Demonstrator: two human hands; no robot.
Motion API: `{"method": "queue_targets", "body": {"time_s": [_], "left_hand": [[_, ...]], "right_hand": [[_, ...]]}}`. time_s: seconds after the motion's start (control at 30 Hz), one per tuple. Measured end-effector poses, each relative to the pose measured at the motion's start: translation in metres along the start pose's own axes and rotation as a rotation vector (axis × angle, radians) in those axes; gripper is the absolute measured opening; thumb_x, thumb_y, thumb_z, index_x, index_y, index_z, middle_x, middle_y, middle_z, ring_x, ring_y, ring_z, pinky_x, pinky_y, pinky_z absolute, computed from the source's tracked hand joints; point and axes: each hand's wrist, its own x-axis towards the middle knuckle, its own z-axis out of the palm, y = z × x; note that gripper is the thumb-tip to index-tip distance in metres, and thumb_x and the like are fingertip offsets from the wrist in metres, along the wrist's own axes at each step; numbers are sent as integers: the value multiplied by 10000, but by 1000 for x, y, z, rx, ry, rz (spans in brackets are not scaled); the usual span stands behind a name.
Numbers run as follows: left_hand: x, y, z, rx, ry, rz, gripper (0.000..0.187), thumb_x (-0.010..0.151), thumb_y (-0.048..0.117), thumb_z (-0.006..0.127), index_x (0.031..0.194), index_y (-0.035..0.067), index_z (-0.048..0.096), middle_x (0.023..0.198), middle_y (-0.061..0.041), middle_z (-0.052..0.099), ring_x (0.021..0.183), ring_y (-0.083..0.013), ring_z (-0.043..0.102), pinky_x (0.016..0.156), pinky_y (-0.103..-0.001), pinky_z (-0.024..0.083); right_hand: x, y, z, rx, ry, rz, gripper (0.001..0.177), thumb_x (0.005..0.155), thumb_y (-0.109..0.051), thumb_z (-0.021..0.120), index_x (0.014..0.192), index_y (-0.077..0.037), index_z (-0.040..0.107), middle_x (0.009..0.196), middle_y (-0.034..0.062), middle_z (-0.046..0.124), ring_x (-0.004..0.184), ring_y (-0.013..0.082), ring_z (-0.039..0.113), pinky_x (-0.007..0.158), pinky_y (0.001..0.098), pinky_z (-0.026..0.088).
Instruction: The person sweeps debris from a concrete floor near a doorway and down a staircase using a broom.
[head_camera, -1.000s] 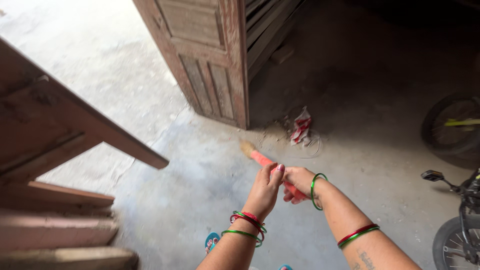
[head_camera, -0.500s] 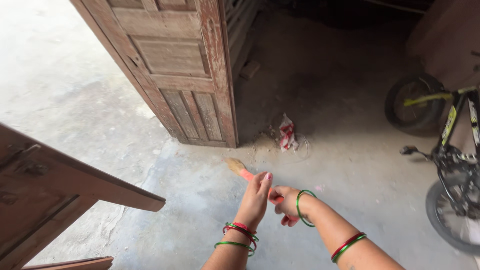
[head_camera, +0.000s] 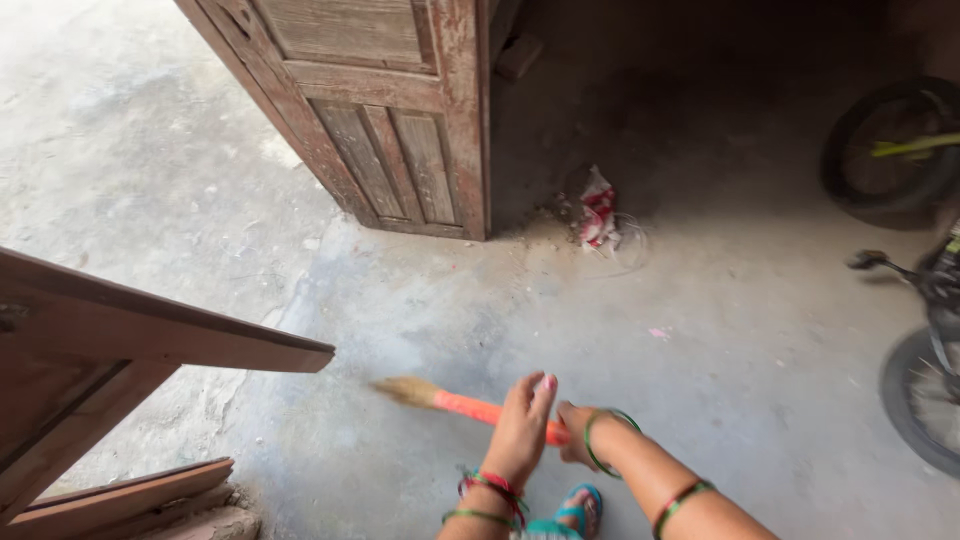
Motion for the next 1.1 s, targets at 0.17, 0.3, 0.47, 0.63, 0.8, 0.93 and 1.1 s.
{"method": "queue_targets", "body": {"time_s": [0.17, 0.3, 0.47, 0.63, 0.8, 0.93, 1.1], "left_hand": [[19, -22, 11, 90, -30, -128, 634, 981, 538, 511, 1405, 69, 548, 1426, -174, 557, 1328, -294, 541, 1107, -379, 416], [40, -24, 30, 137, -52, -126, 636, 971, 547, 502, 1404, 83, 540, 1435, -150, 559, 1334, -296, 550, 1107, -381, 424], [58, -7, 56, 225, -115, -179, 629, 967, 548, 489, 1418, 111, 532, 1453, -134, 536, 1359, -299, 511, 1123, -396, 398], [67, -4, 67, 224, -60, -56, 614, 987, 512, 497, 1402, 61, 535, 1482, -152, 510, 1402, -320, 453, 1147, -411, 360], [74, -14, 67, 233, 55, 20, 591, 997, 473, 520, 1396, 37, 538, 1510, -183, 476, 1431, -348, 406, 1160, -429, 321], [72, -19, 59, 244, 70, -38, 589, 987, 489, 518, 1377, 49, 562, 1509, -188, 473, 1430, -343, 412, 1172, -424, 326], [69, -26, 39, 251, 84, -103, 585, 981, 489, 536, 1372, 55, 571, 1519, -185, 464, 1439, -349, 387, 1170, -430, 319]], "right_hand": [[55, 44, 6, 57, 33, 88, 466, 878, -320, 691, 1306, -170, 585, 1189, 100, 718, 1110, 280, 713, 952, 412, 551], [111, 116, 8, 31, 230, 177, 478, 867, -375, 742, 1301, -230, 604, 1244, 87, 707, 1170, 286, 674, 1007, 428, 536], [98, 138, -10, 158, 354, 327, 446, 925, -416, 686, 1319, -248, 563, 1210, 64, 724, 1163, 299, 667, 982, 461, 539], [59, 113, -33, 231, 413, 282, 533, 923, -407, 691, 1397, -270, 488, 1133, 129, 736, 1069, 344, 712, 923, 464, 558], [54, 102, -43, 159, 270, 117, 516, 898, -384, 694, 1376, -314, 513, 1117, 108, 761, 1038, 341, 725, 913, 460, 574], [86, 78, -17, -8, 181, -81, 581, 889, -328, 659, 1427, -364, 442, 1196, 75, 719, 1127, 323, 677, 958, 454, 552], [110, 49, 10, -135, 62, -40, 445, 952, -403, 618, 1374, -295, 525, 1227, 50, 723, 1161, 296, 672, 1005, 439, 537]]}}
